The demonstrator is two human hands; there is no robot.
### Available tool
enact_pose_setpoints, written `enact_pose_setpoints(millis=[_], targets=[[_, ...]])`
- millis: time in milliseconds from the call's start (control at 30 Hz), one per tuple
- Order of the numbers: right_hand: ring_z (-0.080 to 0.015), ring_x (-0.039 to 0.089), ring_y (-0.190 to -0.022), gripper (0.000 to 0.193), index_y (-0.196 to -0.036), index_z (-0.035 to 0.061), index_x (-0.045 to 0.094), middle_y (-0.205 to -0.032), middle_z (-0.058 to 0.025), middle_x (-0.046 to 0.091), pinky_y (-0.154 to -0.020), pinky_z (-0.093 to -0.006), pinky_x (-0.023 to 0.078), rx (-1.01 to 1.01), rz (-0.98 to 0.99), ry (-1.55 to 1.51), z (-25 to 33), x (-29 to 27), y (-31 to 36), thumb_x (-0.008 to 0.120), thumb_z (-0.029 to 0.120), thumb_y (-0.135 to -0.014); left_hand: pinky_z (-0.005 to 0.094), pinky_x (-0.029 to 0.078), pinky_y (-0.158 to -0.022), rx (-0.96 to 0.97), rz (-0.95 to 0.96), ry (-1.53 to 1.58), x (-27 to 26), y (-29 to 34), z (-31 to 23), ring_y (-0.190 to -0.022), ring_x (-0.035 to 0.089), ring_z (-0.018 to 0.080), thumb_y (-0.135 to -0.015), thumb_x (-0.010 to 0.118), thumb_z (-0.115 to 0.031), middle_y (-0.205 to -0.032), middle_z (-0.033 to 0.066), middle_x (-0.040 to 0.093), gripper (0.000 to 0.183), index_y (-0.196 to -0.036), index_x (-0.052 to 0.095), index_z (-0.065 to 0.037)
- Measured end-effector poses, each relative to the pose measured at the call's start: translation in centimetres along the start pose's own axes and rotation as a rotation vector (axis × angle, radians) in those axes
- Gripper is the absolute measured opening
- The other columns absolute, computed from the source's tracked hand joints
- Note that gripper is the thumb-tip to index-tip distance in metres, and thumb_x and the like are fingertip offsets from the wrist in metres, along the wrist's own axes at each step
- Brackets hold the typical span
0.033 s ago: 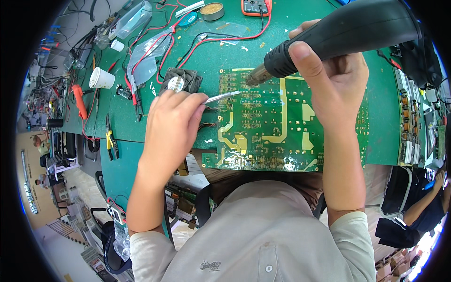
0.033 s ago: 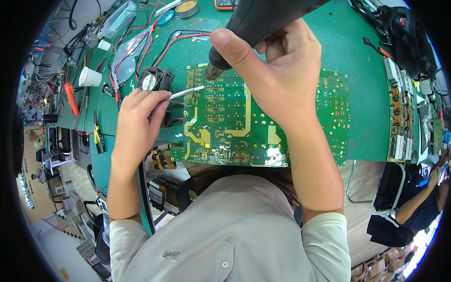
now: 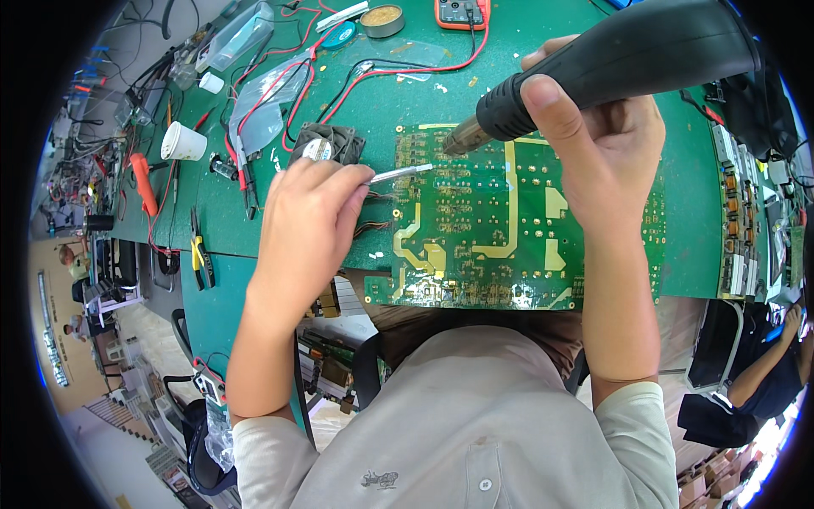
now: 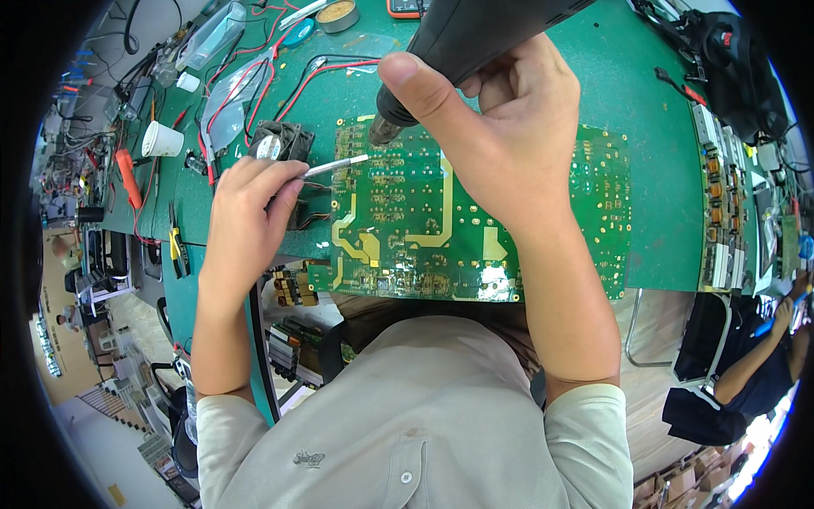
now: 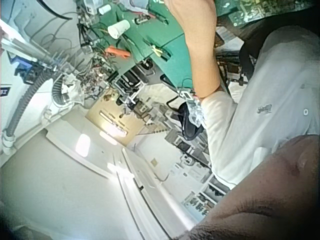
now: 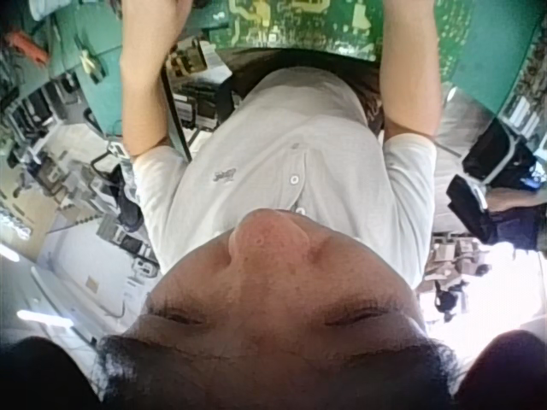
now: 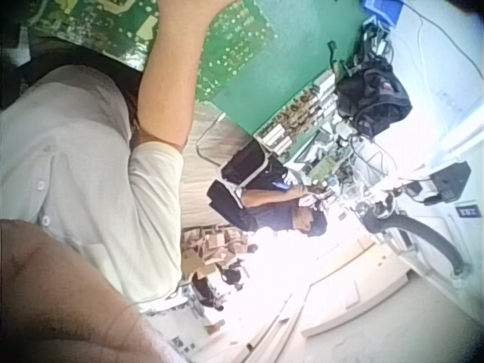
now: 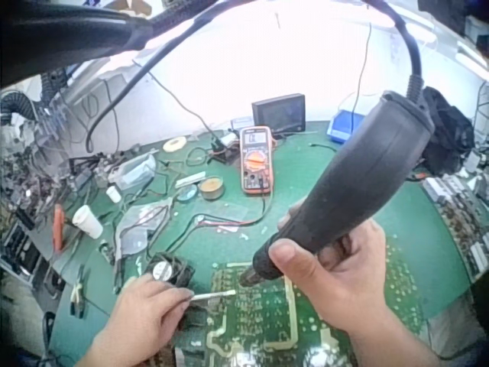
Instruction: The person uses a hot air gun and a metal tool to heat and scrape a green circuit board. The person repeatedly applies heat and scrapes the same area of the board throughout the clip.
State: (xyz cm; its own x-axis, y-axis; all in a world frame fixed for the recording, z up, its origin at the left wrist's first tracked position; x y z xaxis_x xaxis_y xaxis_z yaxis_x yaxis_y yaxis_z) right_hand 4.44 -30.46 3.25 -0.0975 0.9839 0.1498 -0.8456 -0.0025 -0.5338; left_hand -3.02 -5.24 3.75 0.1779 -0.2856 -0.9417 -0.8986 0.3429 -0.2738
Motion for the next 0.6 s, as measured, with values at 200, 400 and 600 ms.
enact_pose_setpoints(millis=[200, 400, 600], targets=[[-0.0188, 0.068, -0.108, 0.043, -0.121, -0.005, 0.063, -0.114, -0.0129, 0.07, -0.098, -0.0332, 0.054, 0.007, 0.008, 0.005, 0.0, 0.0, 0.0, 0.086, 0.016, -0.091, 0.044, 0.053, -0.083, -0.077, 0.137, 0.267, 0.7, -2.0, 2.6, -0.094, 0.068, 0.0358, -0.091, 0.072, -0.003, -0.096, 0.015, 0.073, 0.013, -0.103, 0.074, -0.003], [-0.0187, 0.068, -0.107, 0.043, -0.12, -0.0048, 0.063, -0.113, -0.0132, 0.071, -0.097, -0.0329, 0.054, 0.015, 0.006, 0.012, -0.1, 0.1, 0.0, 0.086, 0.017, -0.091, 0.0404, 0.057, -0.076, -0.127, 0.207, 0.341, 0.8, -2.1, 3.5, -0.086, 0.072, 0.0355, -0.094, 0.071, -0.006, -0.098, 0.0185, 0.075, 0.014, -0.106, 0.075, 0.0], [-0.018, 0.067, -0.107, 0.041, -0.119, -0.0042, 0.063, -0.115, -0.0118, 0.07, -0.096, -0.0322, 0.054, -0.004, 0.01, 0.014, -0.1, 0.1, -0.1, 0.086, 0.017, -0.092, 0.0395, 0.057, -0.076, -0.149, 0.237, 0.336, 1.0, -2.0, 3.5, -0.086, 0.073, 0.0344, -0.095, 0.071, -0.008, -0.097, 0.0187, 0.075, 0.015, -0.106, 0.076, 0.001]])
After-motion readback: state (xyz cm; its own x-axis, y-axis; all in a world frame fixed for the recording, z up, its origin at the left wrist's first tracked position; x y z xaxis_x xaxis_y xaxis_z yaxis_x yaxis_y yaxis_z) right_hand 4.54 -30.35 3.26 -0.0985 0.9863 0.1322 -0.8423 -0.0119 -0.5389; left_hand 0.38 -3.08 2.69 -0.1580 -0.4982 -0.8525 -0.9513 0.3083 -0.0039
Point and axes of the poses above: each hand's wrist, its own y-axis away from the middle knuckle, its own x-axis out of the palm, z = x × y, the point moved 5 cm from there along -y, towards the middle knuckle
